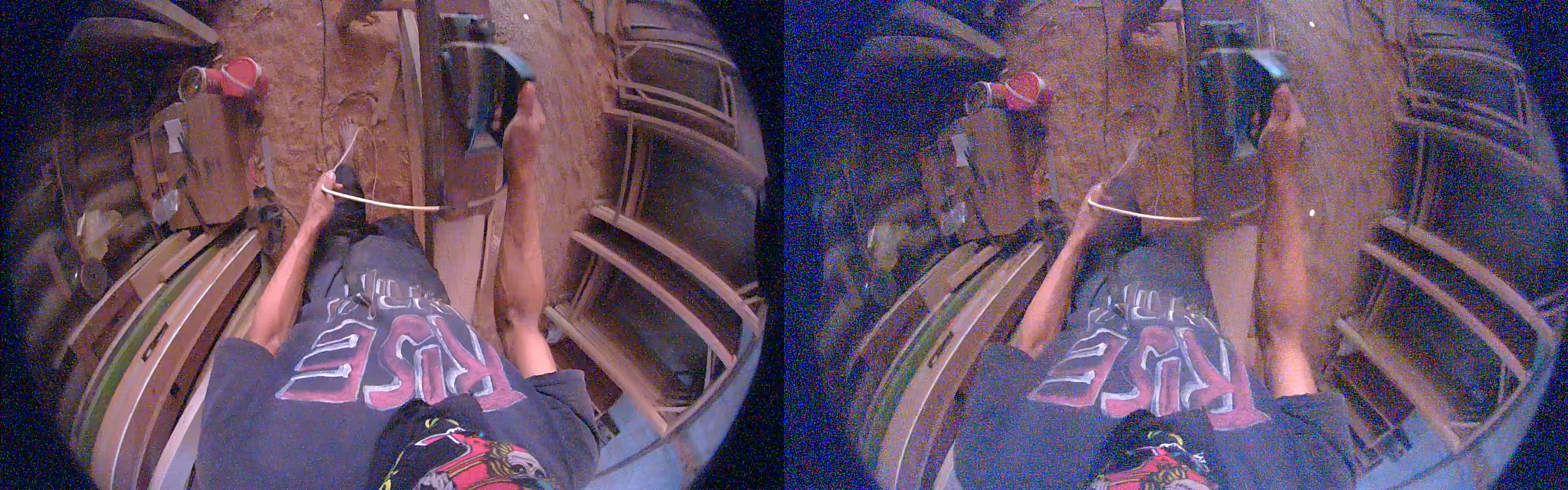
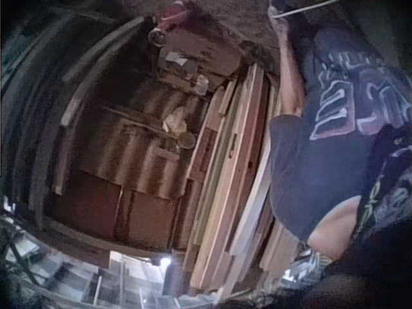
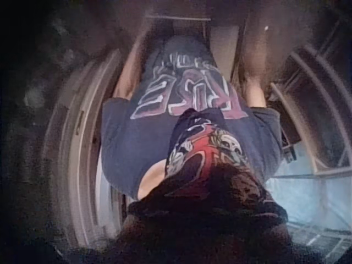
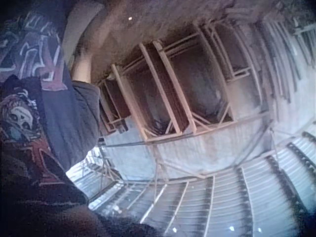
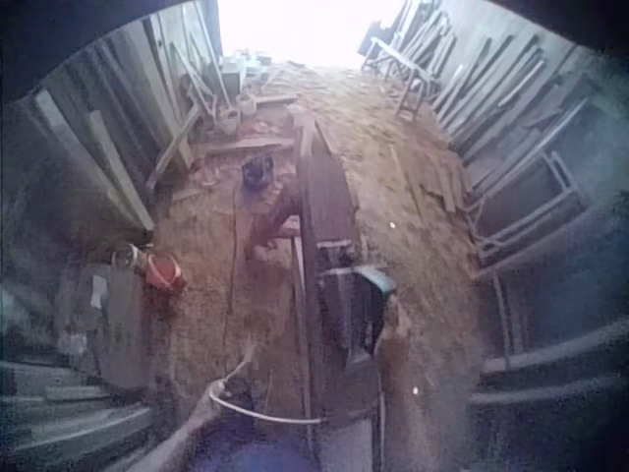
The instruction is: The person uses an electric sander to smooth a rectangular wooden plank. They repeatedly sand the plank's surface, lift it to inspect the edges, and continue sanding until the clip ends.
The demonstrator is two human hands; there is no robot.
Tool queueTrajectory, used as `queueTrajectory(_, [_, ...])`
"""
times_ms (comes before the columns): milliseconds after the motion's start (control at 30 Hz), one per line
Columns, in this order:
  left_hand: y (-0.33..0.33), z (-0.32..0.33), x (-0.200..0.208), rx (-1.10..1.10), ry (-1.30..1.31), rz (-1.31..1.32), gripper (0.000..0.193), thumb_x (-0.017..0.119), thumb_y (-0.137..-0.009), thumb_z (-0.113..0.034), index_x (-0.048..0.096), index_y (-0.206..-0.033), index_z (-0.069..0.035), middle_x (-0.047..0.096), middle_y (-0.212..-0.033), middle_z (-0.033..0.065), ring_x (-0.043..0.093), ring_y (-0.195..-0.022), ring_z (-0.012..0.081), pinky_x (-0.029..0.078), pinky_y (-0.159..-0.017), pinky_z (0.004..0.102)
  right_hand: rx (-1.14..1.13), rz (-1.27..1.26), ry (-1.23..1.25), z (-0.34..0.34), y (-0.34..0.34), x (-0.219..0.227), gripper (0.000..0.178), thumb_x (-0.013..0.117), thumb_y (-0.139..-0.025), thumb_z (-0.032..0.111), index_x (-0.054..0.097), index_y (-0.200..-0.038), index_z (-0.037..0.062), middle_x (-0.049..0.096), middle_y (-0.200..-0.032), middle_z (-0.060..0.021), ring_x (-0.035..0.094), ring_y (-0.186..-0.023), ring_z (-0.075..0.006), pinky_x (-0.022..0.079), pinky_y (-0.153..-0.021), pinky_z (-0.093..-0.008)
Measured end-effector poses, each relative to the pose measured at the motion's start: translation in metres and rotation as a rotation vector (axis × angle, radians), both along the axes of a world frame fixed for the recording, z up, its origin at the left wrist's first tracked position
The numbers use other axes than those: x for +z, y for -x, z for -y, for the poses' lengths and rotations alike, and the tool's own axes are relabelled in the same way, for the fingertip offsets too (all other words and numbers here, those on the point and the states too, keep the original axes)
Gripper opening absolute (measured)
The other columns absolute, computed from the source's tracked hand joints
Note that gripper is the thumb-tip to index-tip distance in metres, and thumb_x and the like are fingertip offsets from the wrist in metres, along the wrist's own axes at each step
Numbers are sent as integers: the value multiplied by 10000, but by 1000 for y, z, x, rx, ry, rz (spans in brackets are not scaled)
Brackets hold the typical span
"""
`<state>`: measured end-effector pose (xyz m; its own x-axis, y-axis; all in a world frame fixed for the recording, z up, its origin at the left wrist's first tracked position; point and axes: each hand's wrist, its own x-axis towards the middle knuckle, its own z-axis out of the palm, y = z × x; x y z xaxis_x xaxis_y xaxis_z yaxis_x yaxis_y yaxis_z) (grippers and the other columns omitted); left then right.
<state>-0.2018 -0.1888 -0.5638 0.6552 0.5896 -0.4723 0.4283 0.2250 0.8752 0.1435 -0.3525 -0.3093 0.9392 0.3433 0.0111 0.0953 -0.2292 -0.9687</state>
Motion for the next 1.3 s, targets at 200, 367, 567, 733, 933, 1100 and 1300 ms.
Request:
queueTrajectory(200, [12,-13,30,-1,-45,-62,558,439,-1045,-455,508,-1352,5,667,-997,143,644,-926,218,507,-838,355,-164,-3,177,78,129,-28,568,381,-1036,593,593,-887,87,571,-695,5,519,-579,-118,411,-536,-271])
queueTrajectory(367, [9,-24,37,-164,-133,-89,635,431,-1020,-509,490,-1371,17,692,-1049,183,665,-997,284,493,-902,390,-207,-243,-6,128,206,-30,609,369,-1016,643,585,-885,88,572,-702,-6,521,-600,-121,420,-566,-261])
queueTrajectory(567, [10,-21,46,-158,-151,-127,663,420,-1020,-541,485,-1373,16,694,-1042,169,666,-1002,285,492,-901,384,-26,-152,15,122,196,-23,619,373,-1024,626,586,-862,69,576,-703,-5,518,-599,-123,414,-562,-266])
queueTrajectory(733, [12,-21,48,-154,-221,-81,648,420,-1024,-538,494,-1366,8,695,-1011,151,670,-967,266,499,-873,386,-93,-70,254,98,163,-9,609,371,-1041,593,588,-841,61,565,-694,-4,508,-588,-121,412,-555,-275])
queueTrajectory(933, [17,-16,38,-109,-128,-33,620,432,-1024,-519,515,-1350,2,706,-990,142,674,-961,279,497,-867,395,-153,-143,114,56,124,28,569,440,-1050,523,557,-739,61,517,-606,1,465,-552,-127,369,-490,-311])
queueTrajectory(1100, [13,-9,23,-30,-55,-20,597,418,-1038,-504,523,-1342,-1,717,-1042,175,672,-1030,300,484,-906,394,-90,53,238,-7,47,35,589,438,-1041,546,598,-795,36,528,-631,-25,487,-554,-142,401,-508,-336])
queueTrajectory(1300, [12,-12,19,-80,-183,-14,533,442,-1050,-448,530,-1330,-3,725,-1018,172,698,-985,296,513,-878,397,-120,158,376,-68,-28,41,633,442,-1032,552,660,-901,-27,584,-654,-111,568,-569,-245,453,-558,-409])
